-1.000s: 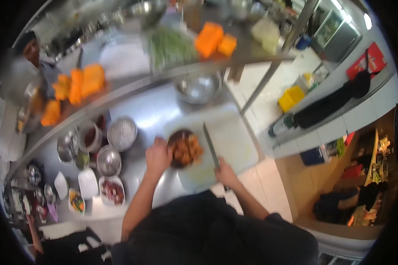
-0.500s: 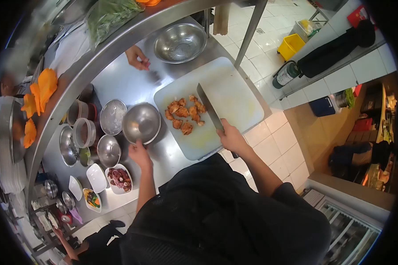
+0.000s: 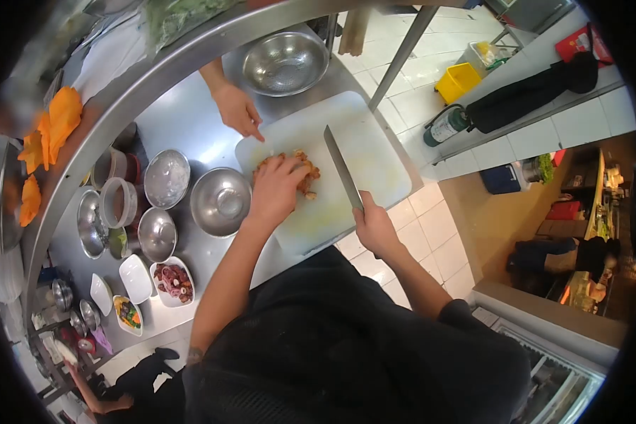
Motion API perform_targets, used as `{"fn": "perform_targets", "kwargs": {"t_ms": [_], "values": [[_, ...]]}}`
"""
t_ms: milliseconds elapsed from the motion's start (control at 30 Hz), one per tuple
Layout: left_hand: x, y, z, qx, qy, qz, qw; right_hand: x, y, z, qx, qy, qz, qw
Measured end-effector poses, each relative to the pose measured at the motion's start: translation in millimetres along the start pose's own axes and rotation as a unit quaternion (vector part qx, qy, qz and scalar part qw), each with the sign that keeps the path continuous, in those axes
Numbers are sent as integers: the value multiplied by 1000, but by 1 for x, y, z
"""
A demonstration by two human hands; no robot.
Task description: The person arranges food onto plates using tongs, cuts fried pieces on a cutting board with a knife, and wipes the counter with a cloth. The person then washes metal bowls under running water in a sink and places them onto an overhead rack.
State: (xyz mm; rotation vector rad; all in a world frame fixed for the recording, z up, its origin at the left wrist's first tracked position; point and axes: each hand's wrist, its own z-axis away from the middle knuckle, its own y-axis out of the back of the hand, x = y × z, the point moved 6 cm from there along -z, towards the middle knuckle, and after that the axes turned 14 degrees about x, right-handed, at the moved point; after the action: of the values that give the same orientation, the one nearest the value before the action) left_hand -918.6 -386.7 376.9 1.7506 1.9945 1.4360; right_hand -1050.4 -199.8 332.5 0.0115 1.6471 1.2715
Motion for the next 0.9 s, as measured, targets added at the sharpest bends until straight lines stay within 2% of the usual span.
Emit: {"fn": "perform_targets", "kwargs": {"t_ms": [67,100,167,200,267,300,367,500,567,600,633,667,700,767,833,867,900], "values": [[11,-38,-20,-117,-133,-40,983,-3,8,-1,22,-3,-9,1000],[5,-49,-29,-113,-138,-37,983,-4,12,1,36,-8,-21,999],[-19,-87,-28,-310,-143,-139,930,5,7,3,47,-28,-33,998],[-20,-91,-30,-309,-149,-136,929,13,4,2,51,-48,-44,997],[-28,-94,-41,-255,-49,-73,963,26,-1,2,27,-52,-18,998],[-27,-101,-40,-256,-53,-72,962,22,2,1,37,-39,-26,998],[-34,-108,-35,-225,30,-50,973,15,5,2,46,-32,-39,998],[-41,-103,-34,-184,76,-35,979,-6,18,-7,13,-32,-7,999],[-48,-76,-41,-57,43,20,997,-14,19,-11,11,-7,8,1000],[-51,-61,-36,-62,56,12,996,-18,24,-9,23,-3,3,1000],[-60,-41,-32,-22,175,103,979,-19,29,-7,32,-1,-11,999],[-67,-24,-23,20,288,192,938,-19,33,-4,43,-1,-24,999],[-56,-6,-9,33,246,170,954,-19,37,-1,34,-3,-24,999],[-23,25,26,41,208,181,960,-17,39,5,-25,-41,-106,993],[-16,34,68,22,268,184,945,-11,37,12,-31,-31,-99,994],[-15,33,80,22,269,184,945,-7,35,14,-33,-21,-95,995],[-16,34,89,20,278,130,952,-3,32,15,-33,-21,-95,995]]}}
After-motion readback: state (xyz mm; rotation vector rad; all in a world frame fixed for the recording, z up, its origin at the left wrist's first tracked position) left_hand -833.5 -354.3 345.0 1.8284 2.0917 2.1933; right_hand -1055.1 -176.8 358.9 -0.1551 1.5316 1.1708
